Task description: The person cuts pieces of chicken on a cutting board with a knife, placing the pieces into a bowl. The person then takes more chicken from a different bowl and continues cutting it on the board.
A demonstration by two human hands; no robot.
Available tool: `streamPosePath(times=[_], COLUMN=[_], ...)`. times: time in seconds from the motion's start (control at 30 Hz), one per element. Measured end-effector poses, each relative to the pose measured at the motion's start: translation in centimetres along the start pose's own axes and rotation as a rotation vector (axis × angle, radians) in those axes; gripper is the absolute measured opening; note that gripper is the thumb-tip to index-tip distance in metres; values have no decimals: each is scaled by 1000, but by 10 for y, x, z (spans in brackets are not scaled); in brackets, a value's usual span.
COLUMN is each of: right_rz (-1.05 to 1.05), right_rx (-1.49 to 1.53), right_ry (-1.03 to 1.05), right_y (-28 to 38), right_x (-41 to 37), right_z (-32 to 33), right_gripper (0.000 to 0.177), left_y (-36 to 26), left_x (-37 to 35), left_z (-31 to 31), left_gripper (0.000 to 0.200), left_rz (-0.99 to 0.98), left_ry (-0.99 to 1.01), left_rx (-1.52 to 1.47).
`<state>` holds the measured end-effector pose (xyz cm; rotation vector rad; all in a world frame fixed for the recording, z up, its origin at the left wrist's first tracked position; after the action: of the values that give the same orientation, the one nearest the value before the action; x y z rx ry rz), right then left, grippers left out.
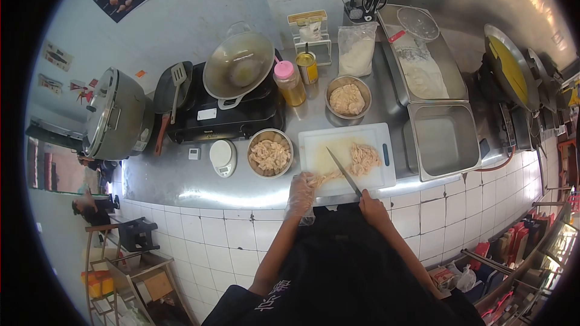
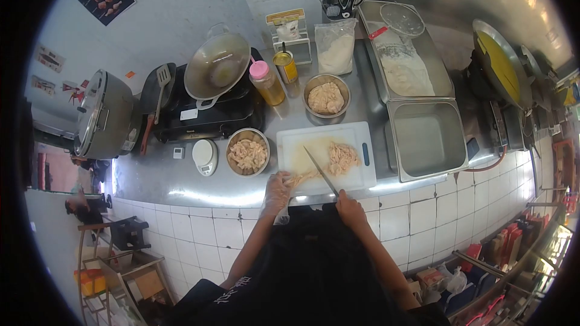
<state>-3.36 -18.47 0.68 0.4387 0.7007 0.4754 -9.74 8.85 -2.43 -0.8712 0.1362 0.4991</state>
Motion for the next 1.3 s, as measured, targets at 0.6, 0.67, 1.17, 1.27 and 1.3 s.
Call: streamPosePath(times=[0.6,0.67,1.17,1.27,1.3], right_rz=[20,-39,10,28,33], right_rx=[45,19,156,223,254], right_ry=[70,46,-204,-241,-238], right_y=[4,3,6,7,9], right_x=[-6,-4,-22,-33,-34], right_z=[-7,-8,15,27,32], right_gripper=[23,23,19,18,17], left_y=[-42,-31,-64,-94,-96], left_x=[14,20,14,23,26], left_z=[-15,-20,-27,-34,-39], left_gripper=[26,21,26,23,23], left_rz=[-310,-326,-147,-241,-309], left_ry=[107,116,445,422,374], left_rx=[326,240,-521,-540,-525])
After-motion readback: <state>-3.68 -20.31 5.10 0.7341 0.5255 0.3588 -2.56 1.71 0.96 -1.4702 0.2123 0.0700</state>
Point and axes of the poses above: each hand's wrist, its own x-axis towards the middle knuckle, its own z-axis out of the back of the hand, y = z × x, the point moved 3 cm from there along x, towards the middle knuckle, and after that the axes turned 11 degrees about y, right-handed, at the moved point
